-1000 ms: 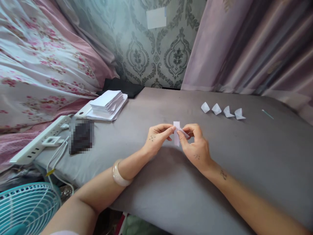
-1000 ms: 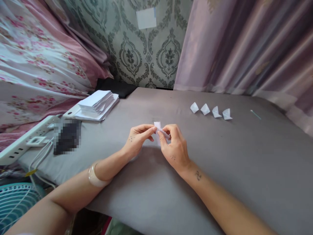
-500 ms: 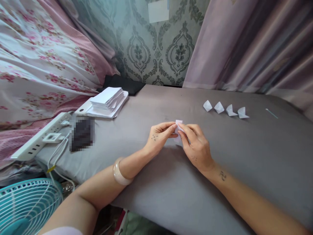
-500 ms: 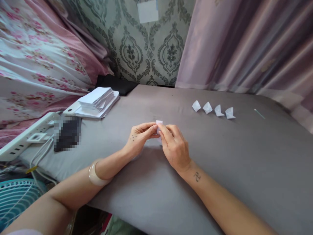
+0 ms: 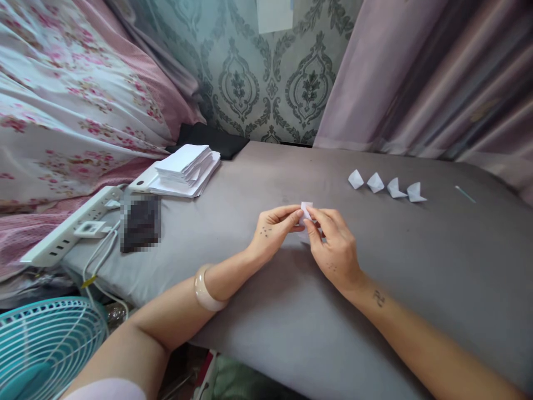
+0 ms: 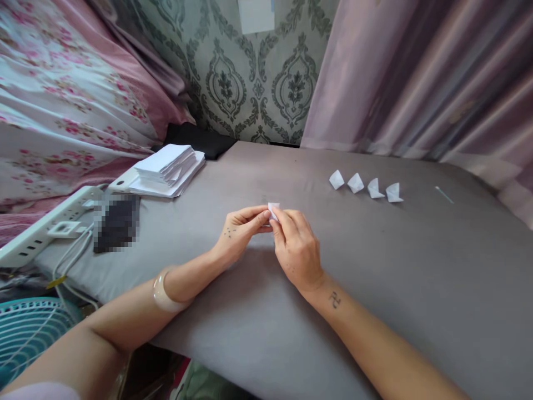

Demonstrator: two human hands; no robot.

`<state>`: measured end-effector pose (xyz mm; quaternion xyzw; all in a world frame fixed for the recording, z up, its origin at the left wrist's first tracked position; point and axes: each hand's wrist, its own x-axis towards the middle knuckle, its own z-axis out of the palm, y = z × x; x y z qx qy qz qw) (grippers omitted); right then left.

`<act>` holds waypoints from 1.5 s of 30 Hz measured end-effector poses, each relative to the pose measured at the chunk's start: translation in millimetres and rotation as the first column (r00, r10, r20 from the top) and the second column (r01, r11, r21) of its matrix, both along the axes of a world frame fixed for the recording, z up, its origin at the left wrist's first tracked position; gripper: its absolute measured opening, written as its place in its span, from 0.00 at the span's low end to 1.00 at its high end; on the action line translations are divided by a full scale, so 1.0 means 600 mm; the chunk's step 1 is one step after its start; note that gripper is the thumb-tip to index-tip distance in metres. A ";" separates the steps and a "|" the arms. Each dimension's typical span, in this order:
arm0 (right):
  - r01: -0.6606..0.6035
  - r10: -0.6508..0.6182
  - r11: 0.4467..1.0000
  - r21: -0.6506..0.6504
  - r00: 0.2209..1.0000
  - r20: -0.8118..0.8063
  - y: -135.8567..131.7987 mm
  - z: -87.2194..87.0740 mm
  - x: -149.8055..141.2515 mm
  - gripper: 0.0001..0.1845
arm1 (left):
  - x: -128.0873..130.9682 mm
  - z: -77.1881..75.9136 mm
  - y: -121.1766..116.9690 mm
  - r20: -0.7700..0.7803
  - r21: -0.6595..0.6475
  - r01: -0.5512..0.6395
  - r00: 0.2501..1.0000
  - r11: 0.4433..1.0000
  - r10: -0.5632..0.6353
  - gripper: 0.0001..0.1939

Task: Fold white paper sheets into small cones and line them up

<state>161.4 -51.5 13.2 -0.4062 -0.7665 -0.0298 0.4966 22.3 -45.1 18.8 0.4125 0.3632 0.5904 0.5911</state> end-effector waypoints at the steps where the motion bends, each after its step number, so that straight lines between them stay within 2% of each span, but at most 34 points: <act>1: 0.000 0.000 1.000 -0.005 1.000 -0.004 0.000 0.000 -0.001 0.16 | 0.000 0.000 0.000 -0.002 0.002 0.001 1.000 1.000 -0.001 0.15; 9: 0.009 -0.011 0.999 -0.048 0.999 -0.047 0.000 0.004 -0.006 0.12 | 0.000 0.001 -0.001 -0.024 0.027 0.027 0.999 0.999 -0.026 0.16; 13: 0.056 -0.061 0.996 -0.072 0.996 -0.061 -0.001 0.009 -0.008 0.10 | -0.002 0.000 -0.001 -0.048 0.029 0.040 0.998 0.999 -0.039 0.16; 20: 0.060 -0.063 0.997 -0.040 0.996 -0.064 0.004 0.014 -0.006 0.07 | 0.000 0.001 -0.002 -0.082 0.053 0.058 0.995 0.997 -0.053 0.16; 34: 0.083 -0.083 0.996 -0.028 0.997 0.004 0.004 0.007 -0.005 0.11 | 0.001 -0.008 0.004 -0.051 0.023 0.022 0.999 1.000 -0.020 0.16; 45: 0.005 -0.035 0.983 -0.186 0.987 -0.160 0.006 0.021 -0.010 0.09 | 0.000 -0.012 0.004 -0.109 0.057 0.018 0.994 0.998 -0.011 0.16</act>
